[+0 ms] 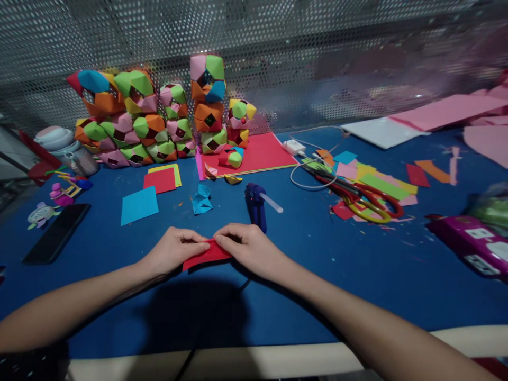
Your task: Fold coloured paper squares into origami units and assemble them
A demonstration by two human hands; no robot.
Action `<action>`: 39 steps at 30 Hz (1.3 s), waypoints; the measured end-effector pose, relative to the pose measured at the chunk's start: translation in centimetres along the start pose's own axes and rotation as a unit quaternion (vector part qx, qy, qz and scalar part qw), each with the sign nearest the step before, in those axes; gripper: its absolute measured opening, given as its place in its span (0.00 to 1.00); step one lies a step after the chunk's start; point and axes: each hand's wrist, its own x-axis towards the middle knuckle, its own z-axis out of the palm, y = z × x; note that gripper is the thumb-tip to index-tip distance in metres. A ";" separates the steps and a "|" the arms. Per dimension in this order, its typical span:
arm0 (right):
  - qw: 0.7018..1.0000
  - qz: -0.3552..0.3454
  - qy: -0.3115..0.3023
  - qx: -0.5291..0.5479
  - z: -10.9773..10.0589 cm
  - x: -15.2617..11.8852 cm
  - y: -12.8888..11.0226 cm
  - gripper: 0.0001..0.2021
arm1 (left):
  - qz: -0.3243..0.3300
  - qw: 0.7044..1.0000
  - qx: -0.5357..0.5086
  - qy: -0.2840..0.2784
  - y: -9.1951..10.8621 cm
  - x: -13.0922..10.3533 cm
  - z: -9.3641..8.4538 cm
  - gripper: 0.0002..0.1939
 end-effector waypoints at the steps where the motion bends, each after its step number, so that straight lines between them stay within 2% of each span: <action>1: 1.000 0.002 0.005 -0.009 0.1 0.0 0.0 0.11 | 0.011 1.000 0.006 -0.004 0.0 -0.1 0.1 0.11; 4: 0.999 -0.018 0.015 -0.037 0.2 -0.1 -0.1 0.09 | 0.034 0.999 0.027 -0.015 0.0 -0.2 0.2 0.11; 7: 0.997 -0.065 0.014 -0.051 0.0 -0.1 0.0 0.10 | 0.018 0.999 0.018 -0.025 0.2 -0.2 0.1 0.11; 11: 0.993 -0.095 0.004 -0.065 -0.4 -0.2 0.3 0.10 | 0.002 0.997 -0.014 -0.073 0.8 -0.1 -0.4 0.14; 16: 0.990 -0.120 -0.018 -0.070 -0.4 -0.3 0.6 0.10 | 0.054 0.986 0.090 -0.127 1.3 0.0 -1.1 0.13; 22: 0.989 -0.133 -0.027 -0.066 -0.2 -0.1 0.9 0.10 | 0.134 0.973 0.166 -0.094 1.2 -0.2 -1.1 0.13; 26: 0.990 -0.128 -0.028 -0.060 -0.1 -0.1 0.8 0.11 | 0.190 0.955 0.205 -0.095 1.1 -0.3 -1.2 0.12; 33: 1.000 0.001 -0.019 0.011 -0.5 0.1 0.3 0.13 | 0.170 0.969 0.181 -0.014 0.2 -0.1 -0.8 0.11; 36: 1.000 0.002 -0.019 -0.009 -0.2 0.2 0.4 0.10 | 0.182 0.966 0.182 -0.009 -0.1 0.0 -0.4 0.08; 39: 0.999 -0.031 -0.019 -0.017 0.0 0.1 0.6 0.07 | 0.172 0.965 0.195 -0.036 -0.1 0.0 -0.1 0.06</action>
